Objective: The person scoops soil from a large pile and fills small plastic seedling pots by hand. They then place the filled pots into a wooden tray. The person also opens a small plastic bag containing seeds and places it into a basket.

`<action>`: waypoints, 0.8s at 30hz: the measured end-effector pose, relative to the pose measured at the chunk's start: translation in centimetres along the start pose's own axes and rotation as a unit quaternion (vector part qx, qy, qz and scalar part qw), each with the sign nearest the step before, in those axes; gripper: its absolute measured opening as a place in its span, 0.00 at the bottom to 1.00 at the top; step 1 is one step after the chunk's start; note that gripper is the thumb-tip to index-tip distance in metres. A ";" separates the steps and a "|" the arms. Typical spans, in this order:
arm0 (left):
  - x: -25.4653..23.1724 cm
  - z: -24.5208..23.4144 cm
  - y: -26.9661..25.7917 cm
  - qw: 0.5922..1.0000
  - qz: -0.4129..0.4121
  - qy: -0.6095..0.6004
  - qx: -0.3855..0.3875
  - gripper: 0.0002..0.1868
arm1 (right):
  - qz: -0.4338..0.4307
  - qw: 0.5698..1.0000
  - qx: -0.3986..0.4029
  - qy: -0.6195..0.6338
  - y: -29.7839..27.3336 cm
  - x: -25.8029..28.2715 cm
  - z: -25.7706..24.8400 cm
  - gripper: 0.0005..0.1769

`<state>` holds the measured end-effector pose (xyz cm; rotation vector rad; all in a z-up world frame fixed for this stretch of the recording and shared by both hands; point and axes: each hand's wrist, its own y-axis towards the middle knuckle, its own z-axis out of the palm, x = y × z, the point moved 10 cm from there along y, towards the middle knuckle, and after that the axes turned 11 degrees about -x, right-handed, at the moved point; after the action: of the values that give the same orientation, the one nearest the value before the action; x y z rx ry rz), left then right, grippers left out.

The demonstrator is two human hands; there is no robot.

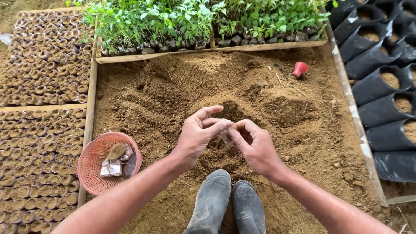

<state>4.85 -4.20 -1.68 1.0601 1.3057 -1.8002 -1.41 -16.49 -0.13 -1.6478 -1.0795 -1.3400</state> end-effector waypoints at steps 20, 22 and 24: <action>-4.4 4.3 -7.6 0.969 0.154 -0.137 0.138 0.31 | -0.019 0.999 -0.049 0.008 -7.1 10.5 -3.3 0.20; -4.5 5.4 -8.9 0.967 0.139 -0.134 0.165 0.35 | -0.051 0.998 -0.040 -0.028 -8.0 11.6 -3.5 0.22; -4.8 5.6 -9.9 0.966 0.141 -0.150 0.158 0.40 | -0.030 0.998 -0.026 -0.058 -8.9 12.3 -3.0 0.26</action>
<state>-2.80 -6.57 7.75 1.0280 0.6665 -1.8940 -9.52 -14.06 12.86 -1.7634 -1.1785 -1.3339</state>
